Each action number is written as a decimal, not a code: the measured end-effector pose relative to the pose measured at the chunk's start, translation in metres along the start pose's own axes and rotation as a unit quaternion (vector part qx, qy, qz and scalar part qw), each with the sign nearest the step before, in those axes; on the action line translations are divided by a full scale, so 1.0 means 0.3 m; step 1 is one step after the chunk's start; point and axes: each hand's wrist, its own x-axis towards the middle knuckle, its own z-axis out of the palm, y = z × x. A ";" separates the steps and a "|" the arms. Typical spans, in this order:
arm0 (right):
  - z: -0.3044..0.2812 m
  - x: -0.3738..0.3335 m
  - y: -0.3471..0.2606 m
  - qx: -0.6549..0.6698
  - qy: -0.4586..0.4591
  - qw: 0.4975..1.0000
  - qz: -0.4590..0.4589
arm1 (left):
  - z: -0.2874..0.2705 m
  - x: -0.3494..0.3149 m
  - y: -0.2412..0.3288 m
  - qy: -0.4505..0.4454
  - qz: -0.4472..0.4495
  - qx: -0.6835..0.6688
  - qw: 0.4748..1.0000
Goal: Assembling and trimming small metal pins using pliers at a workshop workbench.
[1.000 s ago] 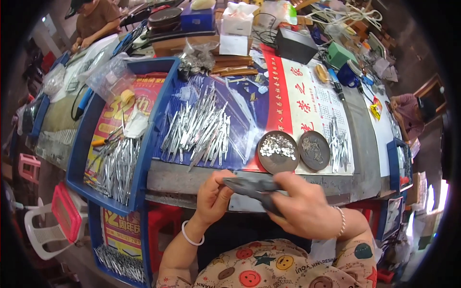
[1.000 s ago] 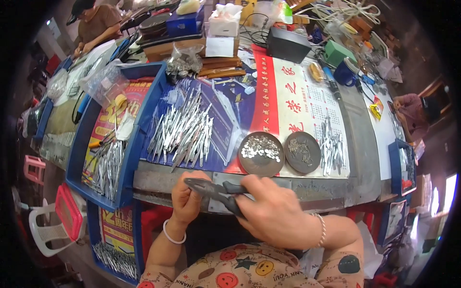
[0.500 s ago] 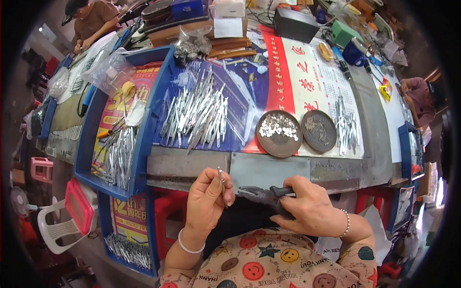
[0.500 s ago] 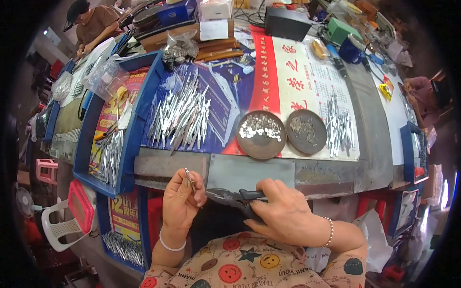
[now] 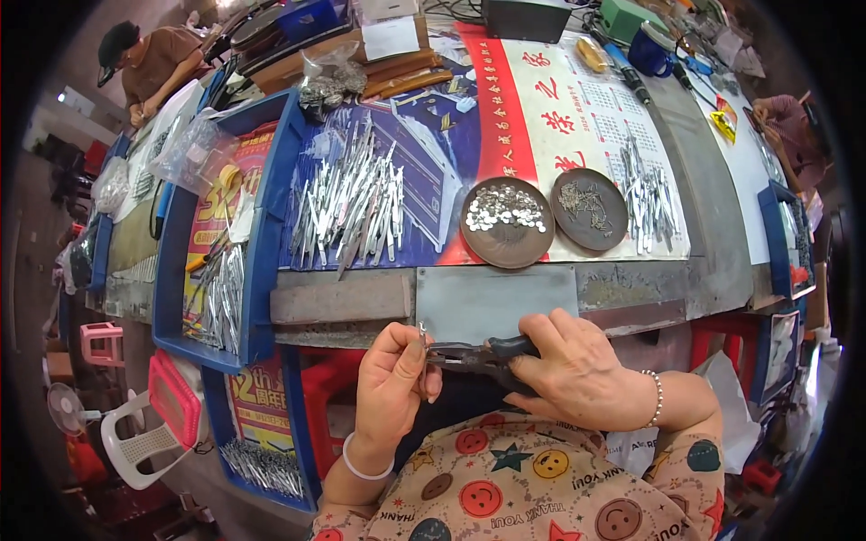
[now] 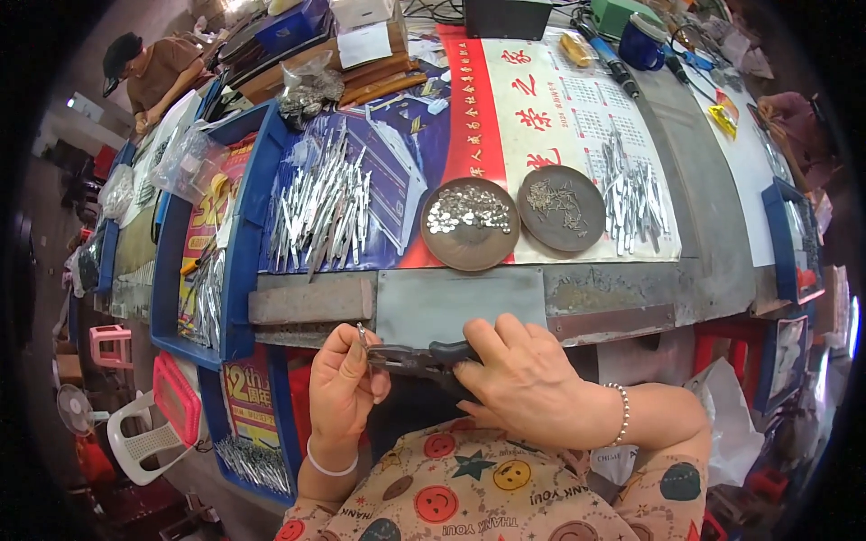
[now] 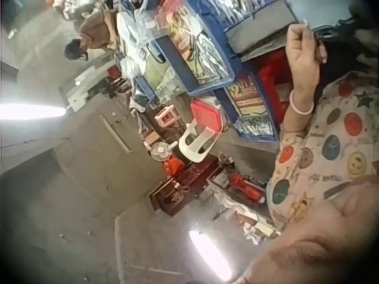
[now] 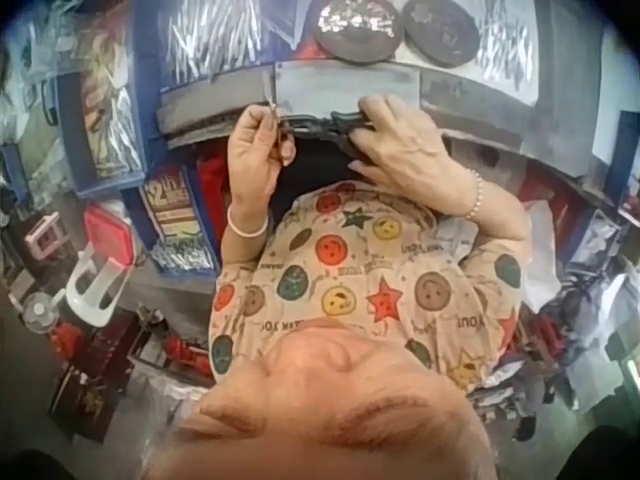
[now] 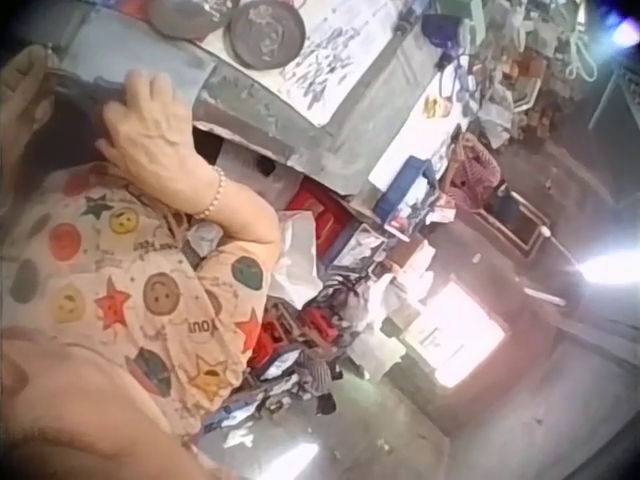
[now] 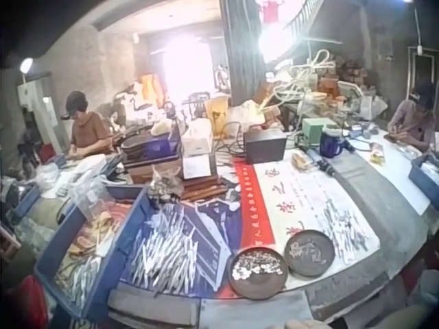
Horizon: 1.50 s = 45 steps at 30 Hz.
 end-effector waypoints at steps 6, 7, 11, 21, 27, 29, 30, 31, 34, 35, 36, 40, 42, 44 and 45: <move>0.009 -0.007 0.009 -0.041 -0.003 0.999 0.001 | -0.002 0.008 0.000 0.011 0.008 0.043 0.999; 0.013 -0.006 0.009 -0.060 -0.011 0.998 0.004 | -0.002 0.011 -0.003 0.016 0.016 0.054 0.998; 0.008 0.013 0.013 -0.007 -0.015 1.000 0.009 | -0.003 0.022 -0.008 0.032 0.047 0.098 0.994; 0.030 0.004 0.028 0.096 -0.046 0.994 0.016 | -0.035 0.035 0.003 0.034 0.056 0.105 0.992; 0.038 0.011 0.018 0.052 -0.018 0.998 0.000 | -0.016 0.017 0.013 0.041 0.018 0.116 0.992; 0.037 0.014 0.015 0.045 -0.010 0.999 0.000 | -0.021 0.014 0.014 0.032 0.018 0.116 0.993; 0.036 0.015 0.013 0.036 -0.004 0.999 -0.001 | -0.022 0.012 0.013 0.032 0.018 0.116 0.993; 0.036 0.015 0.011 0.027 0.003 1.000 -0.002 | -0.022 0.009 0.011 0.033 0.018 0.116 0.992; 0.033 0.017 0.009 0.018 -0.001 1.000 -0.003 | -0.025 0.004 0.009 0.032 0.017 0.120 0.992; 0.038 0.017 0.009 0.018 -0.002 1.000 -0.002 | -0.027 0.004 0.008 0.030 0.016 0.124 0.992; 0.045 0.016 0.009 0.007 0.007 1.000 -0.003 | -0.027 0.004 0.008 0.030 0.015 0.123 0.992; 0.059 0.008 0.000 -0.043 -0.001 0.999 0.006 | -0.026 0.011 0.008 0.025 0.028 0.135 0.990; 0.049 0.016 -0.001 -0.008 -0.016 1.000 0.008 | -0.028 0.015 0.005 0.026 0.032 0.140 0.989; 0.046 0.025 0.005 0.028 -0.031 0.999 0.007 | -0.035 0.020 -0.001 0.032 0.053 0.158 0.985; 0.049 0.031 0.008 0.081 -0.057 0.995 0.018 | -0.040 0.019 -0.002 0.037 0.053 0.158 0.985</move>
